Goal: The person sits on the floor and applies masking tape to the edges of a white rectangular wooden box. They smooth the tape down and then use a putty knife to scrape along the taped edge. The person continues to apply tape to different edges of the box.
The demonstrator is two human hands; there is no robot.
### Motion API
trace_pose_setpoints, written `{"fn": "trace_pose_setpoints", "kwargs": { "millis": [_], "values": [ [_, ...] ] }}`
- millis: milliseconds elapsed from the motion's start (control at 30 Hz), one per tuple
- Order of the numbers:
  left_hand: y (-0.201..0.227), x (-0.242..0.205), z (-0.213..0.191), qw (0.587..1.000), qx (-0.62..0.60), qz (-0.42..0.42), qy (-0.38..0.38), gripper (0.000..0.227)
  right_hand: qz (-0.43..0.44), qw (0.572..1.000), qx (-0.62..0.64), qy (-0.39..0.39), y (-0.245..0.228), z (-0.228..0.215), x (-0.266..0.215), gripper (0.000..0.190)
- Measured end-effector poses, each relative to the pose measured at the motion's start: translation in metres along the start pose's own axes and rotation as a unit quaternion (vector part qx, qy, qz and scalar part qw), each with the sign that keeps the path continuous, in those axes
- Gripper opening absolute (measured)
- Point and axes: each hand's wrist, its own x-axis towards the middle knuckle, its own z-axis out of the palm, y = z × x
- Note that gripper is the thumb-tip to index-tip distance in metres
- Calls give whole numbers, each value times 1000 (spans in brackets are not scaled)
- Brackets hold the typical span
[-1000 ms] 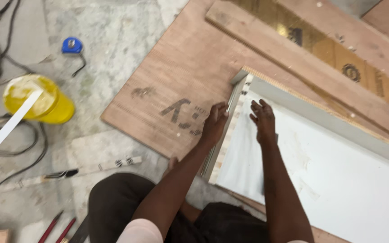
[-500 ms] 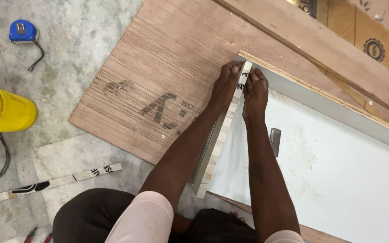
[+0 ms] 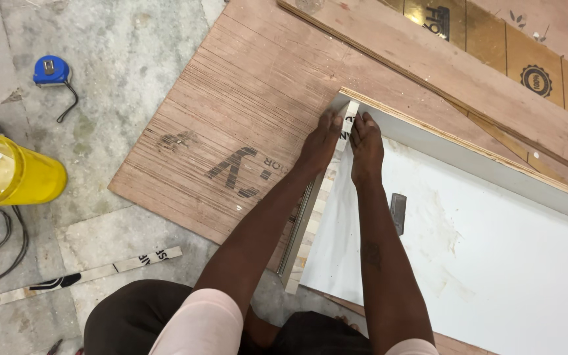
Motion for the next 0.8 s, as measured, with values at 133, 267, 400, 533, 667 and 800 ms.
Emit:
{"fn": "trace_pose_setpoints", "kwargs": {
  "millis": [133, 267, 400, 533, 667, 800],
  "values": [
    [0, -16, -1, 997, -7, 74, -6, 68, -12, 1000, -24, -4, 3, 1, -8, 70],
    [8, -13, -19, 996, 54, 71, -6, 66, 10, 997, -71, -14, 3, -5, -8, 71],
    [17, -1, -10, 995, 21, 94, 13, 70, 5, 998, -59, -8, 8, -5, -5, 72],
    [13, 6, -23, 989, 147, 10, -35, 79, 49, 995, -76, -40, 2, -16, -10, 74],
    [-8, -9, -33, 982, 166, 92, -7, 81, 49, 978, -197, 46, -5, -25, -50, 63],
    [-29, -69, -50, 985, 134, 87, 70, 70, 111, 953, -270, 82, -5, -42, -121, 51]
  ]
}}
